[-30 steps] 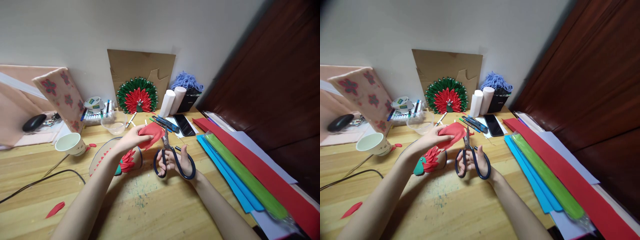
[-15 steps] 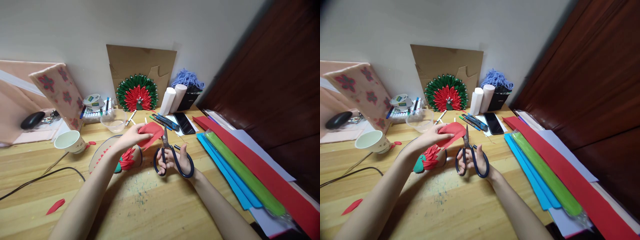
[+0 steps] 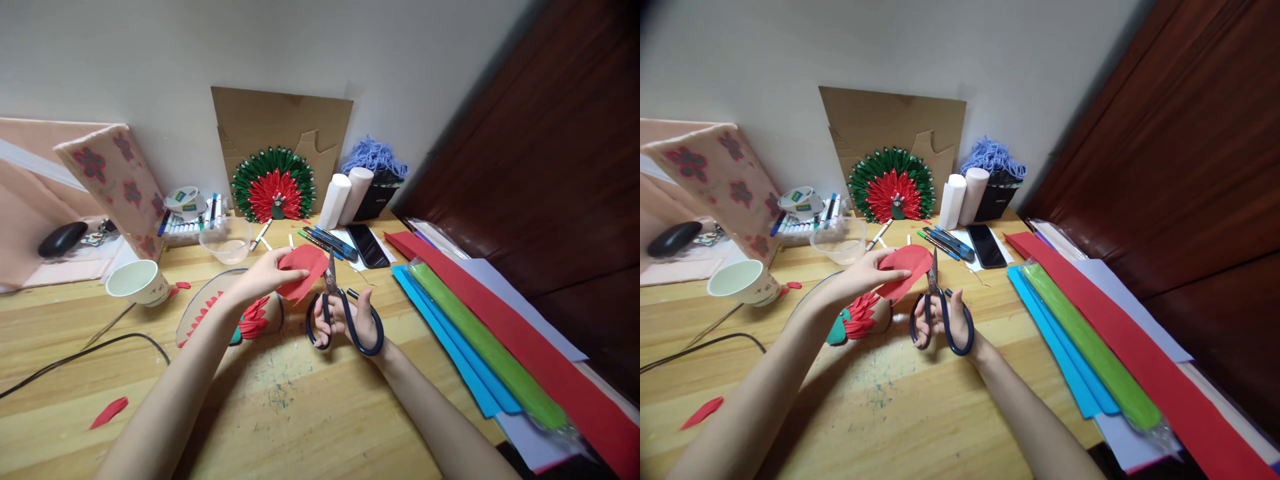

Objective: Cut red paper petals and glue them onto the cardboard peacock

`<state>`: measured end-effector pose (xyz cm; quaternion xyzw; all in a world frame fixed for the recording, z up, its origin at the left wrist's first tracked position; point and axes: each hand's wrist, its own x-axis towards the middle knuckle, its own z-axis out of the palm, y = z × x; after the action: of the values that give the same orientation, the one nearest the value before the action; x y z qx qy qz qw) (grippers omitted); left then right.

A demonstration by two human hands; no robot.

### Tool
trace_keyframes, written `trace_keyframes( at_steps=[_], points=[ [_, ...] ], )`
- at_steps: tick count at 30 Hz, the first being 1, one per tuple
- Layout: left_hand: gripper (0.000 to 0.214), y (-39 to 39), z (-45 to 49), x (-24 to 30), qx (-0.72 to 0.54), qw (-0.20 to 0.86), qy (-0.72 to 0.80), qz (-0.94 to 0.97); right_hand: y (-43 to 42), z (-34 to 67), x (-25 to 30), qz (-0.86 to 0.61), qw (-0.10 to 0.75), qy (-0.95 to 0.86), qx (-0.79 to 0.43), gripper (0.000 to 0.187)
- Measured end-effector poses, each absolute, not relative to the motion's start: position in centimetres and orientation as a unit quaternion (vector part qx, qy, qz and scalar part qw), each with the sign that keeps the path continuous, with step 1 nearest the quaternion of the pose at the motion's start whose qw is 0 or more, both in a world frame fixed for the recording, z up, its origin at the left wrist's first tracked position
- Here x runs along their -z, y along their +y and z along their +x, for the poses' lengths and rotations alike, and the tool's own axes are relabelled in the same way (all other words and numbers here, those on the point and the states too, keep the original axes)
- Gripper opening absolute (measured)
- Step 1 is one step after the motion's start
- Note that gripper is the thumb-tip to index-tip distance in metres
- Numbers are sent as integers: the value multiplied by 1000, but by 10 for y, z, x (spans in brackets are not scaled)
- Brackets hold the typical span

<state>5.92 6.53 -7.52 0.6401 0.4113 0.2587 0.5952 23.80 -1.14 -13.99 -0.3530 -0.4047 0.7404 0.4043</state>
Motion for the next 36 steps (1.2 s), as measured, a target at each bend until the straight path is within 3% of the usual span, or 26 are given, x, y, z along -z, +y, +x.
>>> trace_keyframes(
  at_steps=[12, 24, 36],
  points=[
    [26, 68, 55, 73, -276, 585, 414, 640, -10, 236, 150, -357, 412, -421, -724, 82],
    [19, 69, 54, 74, -282, 592, 416, 629, -13, 235, 147, -359, 394, -459, -711, 96],
    [22, 68, 54, 75, -276, 588, 405, 644, -12, 234, 147, -370, 415, -439, -706, 84]
  ],
)
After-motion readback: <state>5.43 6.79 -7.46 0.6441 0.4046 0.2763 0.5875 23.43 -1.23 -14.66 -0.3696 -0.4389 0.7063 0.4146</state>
